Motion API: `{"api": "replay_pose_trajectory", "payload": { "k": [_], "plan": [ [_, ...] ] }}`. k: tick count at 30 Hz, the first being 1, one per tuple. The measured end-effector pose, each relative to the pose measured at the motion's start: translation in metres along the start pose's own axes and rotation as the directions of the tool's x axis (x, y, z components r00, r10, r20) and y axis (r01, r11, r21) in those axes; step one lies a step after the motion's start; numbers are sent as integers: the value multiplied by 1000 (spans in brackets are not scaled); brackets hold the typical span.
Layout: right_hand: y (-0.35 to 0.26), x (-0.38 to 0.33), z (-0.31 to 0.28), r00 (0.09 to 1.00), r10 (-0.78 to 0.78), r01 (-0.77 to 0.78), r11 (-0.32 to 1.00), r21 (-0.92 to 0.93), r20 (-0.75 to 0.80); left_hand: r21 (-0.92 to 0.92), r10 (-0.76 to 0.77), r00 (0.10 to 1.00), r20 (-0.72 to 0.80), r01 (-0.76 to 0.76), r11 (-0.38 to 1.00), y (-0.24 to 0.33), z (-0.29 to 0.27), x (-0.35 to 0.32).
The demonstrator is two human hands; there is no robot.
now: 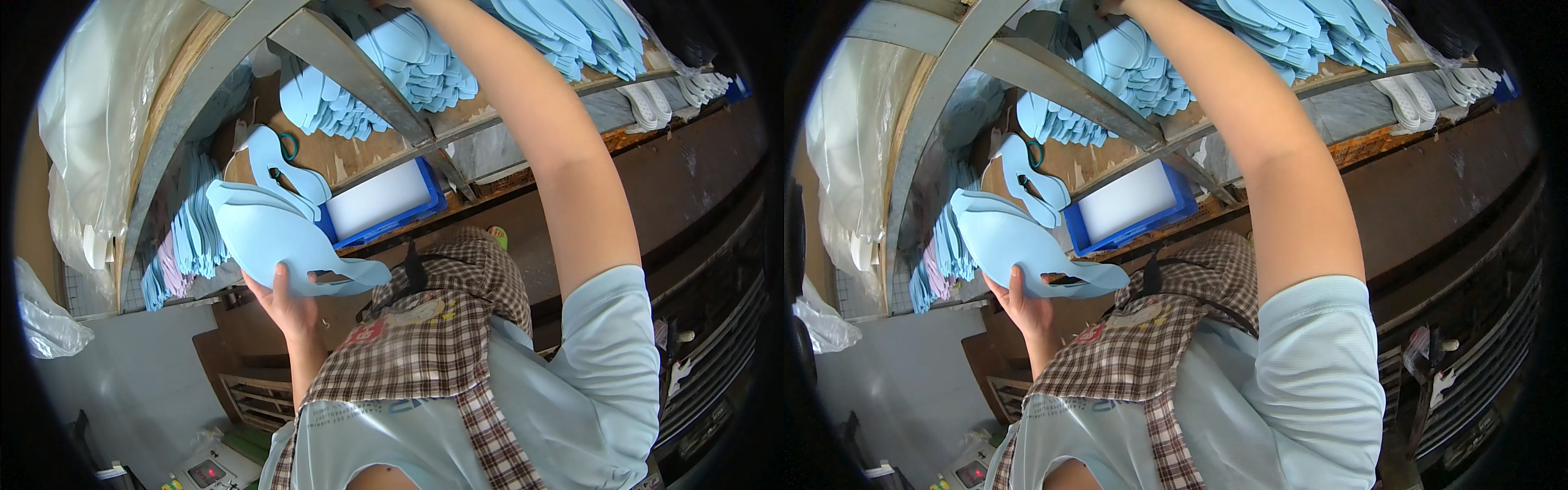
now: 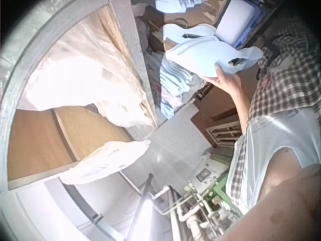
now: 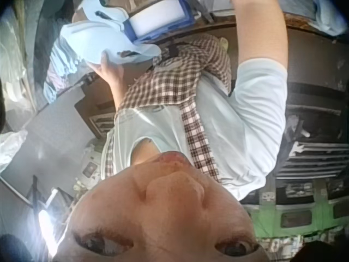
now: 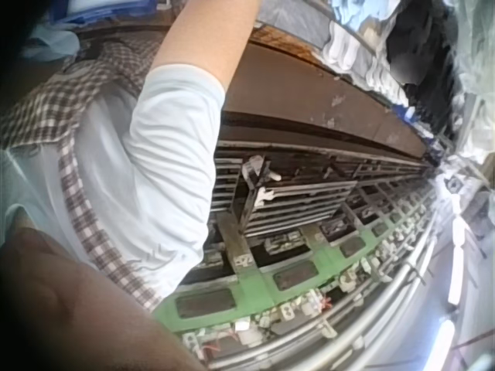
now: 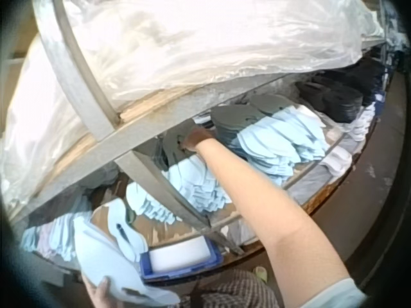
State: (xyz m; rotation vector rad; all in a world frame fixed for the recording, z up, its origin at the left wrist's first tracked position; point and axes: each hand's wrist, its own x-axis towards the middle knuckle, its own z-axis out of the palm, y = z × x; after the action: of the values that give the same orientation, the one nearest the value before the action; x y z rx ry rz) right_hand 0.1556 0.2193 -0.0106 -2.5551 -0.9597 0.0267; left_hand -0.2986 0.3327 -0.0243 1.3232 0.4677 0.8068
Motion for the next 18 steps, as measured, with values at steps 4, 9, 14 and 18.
{"api": "replay_pose_trajectory", "payload": {
  "k": [4, 9, 14, 18],
  "plan": [
    [0, -2, -2, 1000, 9, -8, 998, 68, -15, -9, -6, 1000, 4, 6, 1000, -1, 4, -3],
    [2, -2, -1, 997, 47, -35, 985, 169, -65, 1, -1, 998, -55, 1, 1000, 0, 0, -7],
    [7, 0, 1, 989, 119, -86, 948, 306, -91, 8, -63, 996, -55, 64, 998, 4, -1, -9],
    [11, -2, -5, 967, 230, -138, 837, 529, -111, -1, -49, 995, -82, 49, 999, 9, 2, -8]
  ]
}}
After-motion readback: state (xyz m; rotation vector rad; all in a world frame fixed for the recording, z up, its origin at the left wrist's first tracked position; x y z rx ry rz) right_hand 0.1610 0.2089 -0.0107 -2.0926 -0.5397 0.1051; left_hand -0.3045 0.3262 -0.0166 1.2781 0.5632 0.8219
